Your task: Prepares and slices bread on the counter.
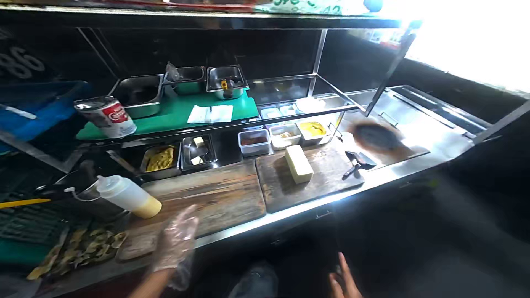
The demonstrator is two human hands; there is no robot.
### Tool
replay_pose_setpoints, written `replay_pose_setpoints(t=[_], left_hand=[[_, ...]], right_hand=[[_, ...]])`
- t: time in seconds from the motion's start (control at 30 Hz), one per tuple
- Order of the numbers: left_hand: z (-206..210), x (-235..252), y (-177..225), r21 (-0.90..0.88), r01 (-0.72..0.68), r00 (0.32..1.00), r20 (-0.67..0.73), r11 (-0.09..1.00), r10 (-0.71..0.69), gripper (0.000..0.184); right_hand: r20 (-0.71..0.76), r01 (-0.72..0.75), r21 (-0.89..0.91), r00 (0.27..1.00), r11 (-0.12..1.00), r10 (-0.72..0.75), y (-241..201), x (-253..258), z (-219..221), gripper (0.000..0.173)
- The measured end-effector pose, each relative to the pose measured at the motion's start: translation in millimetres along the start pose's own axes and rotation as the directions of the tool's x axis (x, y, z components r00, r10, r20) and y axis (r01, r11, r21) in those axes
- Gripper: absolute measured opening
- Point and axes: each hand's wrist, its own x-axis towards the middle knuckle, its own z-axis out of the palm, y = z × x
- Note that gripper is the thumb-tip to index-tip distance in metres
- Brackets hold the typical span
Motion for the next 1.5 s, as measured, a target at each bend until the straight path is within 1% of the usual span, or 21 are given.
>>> replay_pose_setpoints(t=[0.1, 0.17, 0.23, 0.3, 0.33, 0.37, 0.4, 0.43, 0.47, 0.53, 0.6, 0.67, 0.7, 0.8, 0.9, 1.0, 1.07, 1.13, 1.2, 1.33, 1.5], left_hand=[[89.8, 37.8, 44.8, -0.169, 0.148, 0.975, 0.188, 0.974, -0.116, 0.04], [151.4, 74.4, 69.6, -0.317, 0.246, 0.943, 0.296, 0.916, -0.151, 0.039], [209.8, 112.0, 90.5, -0.41, 0.321, 0.904, 0.402, 0.854, -0.147, 0.043], [264.6, 150.3, 107.8, -0.458, 0.361, 0.88, 0.455, 0.812, -0.135, 0.048], [286.5, 165.0, 115.9, -0.423, 0.34, 0.877, 0.465, 0.84, -0.121, 0.049], [304.1, 175.9, 125.1, -0.311, 0.271, 0.881, 0.461, 0.911, -0.105, 0.05], [322.0, 184.1, 133.9, -0.191, 0.207, 0.895, 0.433, 0.96, -0.107, 0.051], [341.5, 189.3, 140.0, -0.116, 0.185, 0.904, 0.41, 0.976, -0.123, 0.052], [362.8, 190.0, 142.4, -0.093, 0.203, 0.915, 0.372, 0.975, -0.155, 0.052], [404.5, 181.5, 144.2, -0.129, 0.261, 0.936, 0.277, 0.957, -0.218, 0.055], [414.0, 163.4, 157.4, -0.093, 0.27, 0.925, 0.302, 0.958, -0.231, 0.061], [413.8, 149.1, 171.4, -0.101, 0.274, 0.906, 0.36, 0.956, -0.222, 0.063], [416.4, 144.1, 171.9, -0.114, 0.281, 0.906, 0.36, 0.953, -0.224, 0.063], [414.7, 144.4, 176.1, -0.162, 0.35, 0.893, 0.354, 0.923, -0.277, 0.066], [415.6, 160.9, 174.6, -0.088, 0.314, 0.911, 0.307, 0.945, -0.274, 0.061], [418.6, 176.6, 179.3, -0.115, 0.342, 0.909, 0.295, 0.933, -0.296, 0.062], [422.7, 183.4, 184.6, -0.124, 0.363, 0.91, 0.261, 0.923, -0.323, 0.06], [421.7, 185.4, 190.3, -0.082, 0.356, 0.91, 0.256, 0.931, -0.325, 0.057], [423.5, 184.6, 188.5, -0.054, 0.336, 0.915, 0.257, 0.94, -0.312, 0.056], [431.2, 183.7, 181.3, -0.069, 0.334, 0.919, 0.245, 0.94, -0.309, 0.055], [433.7, 182.7, 181.4, -0.081, 0.334, 0.924, 0.223, 0.939, -0.31, 0.053]], right_hand=[[-0.007, 0.031, -0.031, 0.999, 0.999, -0.032, -37.0, 37.8, 13.8, 0.065], [-0.046, 0.094, -0.08, 0.994, 0.992, -0.097, -49.4, 54.7, 17.5, 0.06], [-0.09, 0.185, -0.135, 0.976, 0.973, -0.198, -46.8, 66.2, 14.9, 0.057], [-0.108, 0.229, -0.161, 0.963, 0.96, -0.248, -37.6, 80.7, 2.6, 0.056], [-0.104, 0.228, -0.171, 0.963, 0.959, -0.248, -35.1, 86.9, -7.9, 0.056], [-0.1, 0.23, -0.177, 0.963, 0.957, -0.25, -34.0, 92.8, -20.2, 0.055], [-0.097, 0.24, -0.189, 0.96, 0.952, -0.262, -33.3, 100.0, -32.7, 0.055], [-0.103, 0.255, -0.209, 0.954, 0.944, -0.281, -32.5, 108.2, -43.3, 0.053], [-0.103, 0.258, -0.244, 0.952, 0.935, -0.29, -32.1, 114.9, -51.9, 0.052], [-0.07, 0.247, -0.334, 0.956, 0.91, -0.285, -37.1, 129.0, -64.5, 0.053], [-0.039, 0.216, -0.403, 0.967, 0.889, -0.252, -54.8, 141.4, -66.1, 0.056], [-0.024, 0.202, -0.487, 0.969, 0.85, -0.244, -73.9, 161.1, -60.5, 0.056], [-0.002, 0.191, -0.531, 0.974, 0.825, -0.227, -82.0, 172.2, -57.0, 0.056], [0.091, 0.148, -0.622, 0.989, 0.769, -0.116, -108.1, 209.3, -49.7, 0.056], [0.199, 0.128, -0.65, 0.98, 0.749, 0.006, -129.3, 240.6, -40.7, 0.058], [0.237, 0.115, -0.682, 0.969, 0.723, 0.069, -138.9, 261.0, -31.7, 0.056], [0.227, 0.109, -0.692, 0.971, 0.714, 0.071, -137.6, 267.2, -28.8, 0.055], [0.227, 0.106, -0.697, 0.971, 0.709, 0.078, -137.1, 269.7, -29.3, 0.055], [0.241, 0.095, -0.703, 0.964, 0.705, 0.11, -139.7, 270.3, -32.3, 0.056], [0.268, 0.089, -0.699, 0.953, 0.71, 0.144, -149.7, 275.7, -34.1, 0.056], [0.28, 0.073, -0.722, 0.94, 0.688, 0.195, -174.7, 321.5, -15.4, 0.061]])
